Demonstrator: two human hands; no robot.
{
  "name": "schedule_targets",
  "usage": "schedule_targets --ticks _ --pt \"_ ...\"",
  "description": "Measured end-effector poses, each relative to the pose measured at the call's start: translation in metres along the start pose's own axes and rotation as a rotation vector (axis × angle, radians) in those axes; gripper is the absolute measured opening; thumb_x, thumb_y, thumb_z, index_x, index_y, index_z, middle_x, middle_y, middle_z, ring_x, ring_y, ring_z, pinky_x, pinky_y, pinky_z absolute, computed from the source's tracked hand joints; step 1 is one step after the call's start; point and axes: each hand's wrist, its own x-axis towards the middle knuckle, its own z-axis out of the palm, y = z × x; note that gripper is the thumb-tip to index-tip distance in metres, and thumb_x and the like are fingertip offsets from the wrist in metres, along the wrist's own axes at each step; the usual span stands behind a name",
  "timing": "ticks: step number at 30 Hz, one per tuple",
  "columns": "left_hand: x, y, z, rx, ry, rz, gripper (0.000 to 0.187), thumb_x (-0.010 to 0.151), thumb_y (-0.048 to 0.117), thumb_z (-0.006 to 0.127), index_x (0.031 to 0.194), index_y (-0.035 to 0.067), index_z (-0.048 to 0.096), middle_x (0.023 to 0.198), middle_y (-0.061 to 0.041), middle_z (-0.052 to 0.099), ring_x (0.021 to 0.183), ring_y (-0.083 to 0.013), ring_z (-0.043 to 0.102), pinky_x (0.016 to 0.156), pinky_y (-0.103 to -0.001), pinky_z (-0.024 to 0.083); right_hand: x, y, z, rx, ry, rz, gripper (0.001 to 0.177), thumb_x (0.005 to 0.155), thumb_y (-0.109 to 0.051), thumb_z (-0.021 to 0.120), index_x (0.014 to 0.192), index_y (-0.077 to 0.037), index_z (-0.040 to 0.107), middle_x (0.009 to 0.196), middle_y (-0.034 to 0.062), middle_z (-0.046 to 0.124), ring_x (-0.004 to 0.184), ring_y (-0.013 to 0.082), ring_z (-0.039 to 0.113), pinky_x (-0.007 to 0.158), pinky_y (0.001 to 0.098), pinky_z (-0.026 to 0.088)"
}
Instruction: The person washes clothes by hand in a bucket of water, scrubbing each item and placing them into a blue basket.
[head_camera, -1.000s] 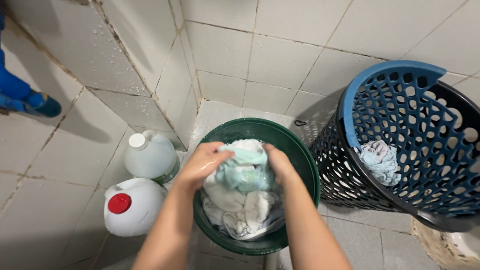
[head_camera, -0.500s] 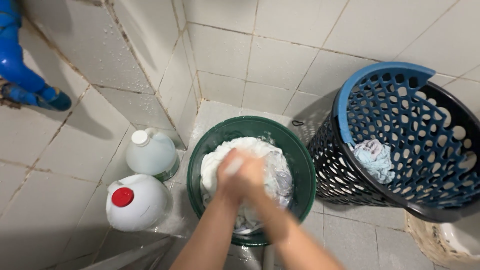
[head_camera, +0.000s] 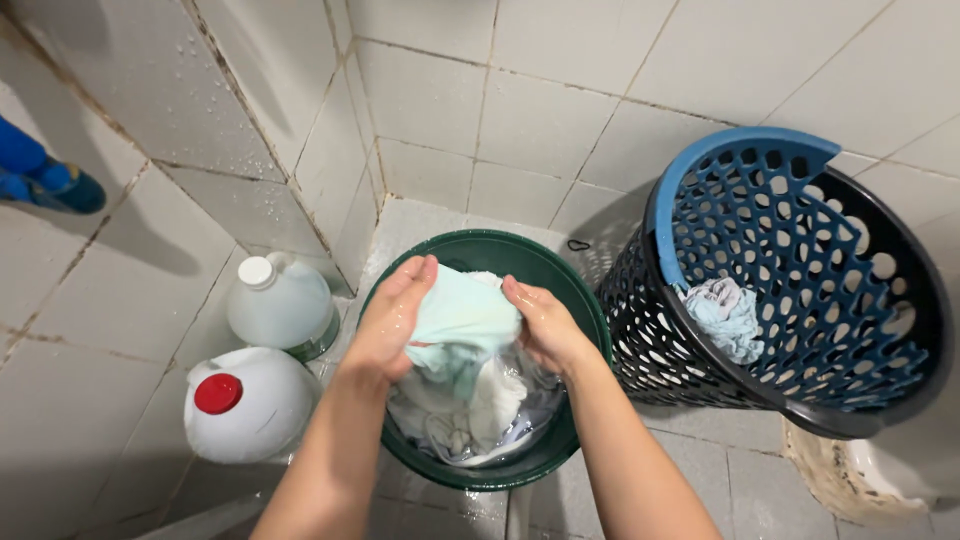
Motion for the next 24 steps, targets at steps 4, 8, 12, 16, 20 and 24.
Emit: schedule_targets --ticks 4,8,12,16,20,24 --pt "0.033 -0.039 -0.042 0.739 0.301 0.046 0.035 0.105 0.043 0.058 0.102 0.009 0.06 0.085 -0.01 0.063 0.075 -0.0226 0.059 0.061 -0.04 0.047 0.038 0.033 -0.034 -0.592 0.173 0.073 0.04 0.1 -0.037 0.068 0.104 0.002 0.074 0.099 0.0147 0.075 0.082 0.0146 0.063 0.071 0.0309 0.053" --pt "0.086 -0.1 -0.058 1.528 0.455 -0.068 0.04 0.101 0.046 0.049 0.119 0.012 0.059 0.103 -0.021 0.073 0.097 -0.0397 0.07 0.08 -0.052 0.055 0.086 0.095 -0.065 -1.067 0.399 0.188 0.053 0.097 -0.052 0.067 0.103 0.0 0.073 0.102 0.0226 0.076 0.089 0.0266 0.066 0.08 0.0405 0.053" --pt "0.112 -0.174 -0.067 1.768 0.395 -0.083 0.043 0.108 0.037 0.034 0.117 0.014 0.069 0.103 -0.017 0.077 0.1 -0.0349 0.076 0.092 -0.05 0.056 0.089 0.133 -0.036 -1.174 0.807 0.071 0.053 0.092 -0.055 0.062 0.117 -0.009 0.072 0.119 0.0186 0.071 0.112 0.0401 0.065 0.095 0.0502 0.05" --pt "0.151 -0.18 -0.075 1.67 0.405 -0.28 0.049 0.107 0.038 0.035 0.116 0.011 0.075 0.115 -0.018 0.072 0.108 -0.0356 0.07 0.095 -0.047 0.054 0.085 0.103 -0.019 -1.039 0.913 0.273 0.051 0.089 -0.053 0.064 0.121 -0.014 0.072 0.125 0.0178 0.068 0.119 0.0384 0.063 0.101 0.0493 0.048" --pt "0.132 -0.153 -0.089 1.356 0.334 -0.146 0.047 0.102 0.046 0.048 0.117 0.012 0.076 0.12 -0.016 0.073 0.112 -0.0347 0.069 0.095 -0.042 0.054 0.077 0.086 -0.003 -0.96 0.872 0.07 0.041 0.089 -0.045 0.064 0.106 -0.01 0.079 0.106 0.0196 0.075 0.103 0.0369 0.07 0.092 0.0467 0.054" --pt "0.119 -0.16 -0.074 0.289 0.024 -0.018 0.05 0.101 0.048 0.049 0.124 0.013 0.077 0.103 -0.01 0.073 0.096 -0.026 0.07 0.085 -0.039 0.055 0.067 0.062 0.071 -1.034 0.533 -0.626 0.024 0.087 -0.031 0.065 0.09 -0.011 0.079 0.084 0.0144 0.078 0.074 0.0334 0.075 0.069 0.0427 0.059"
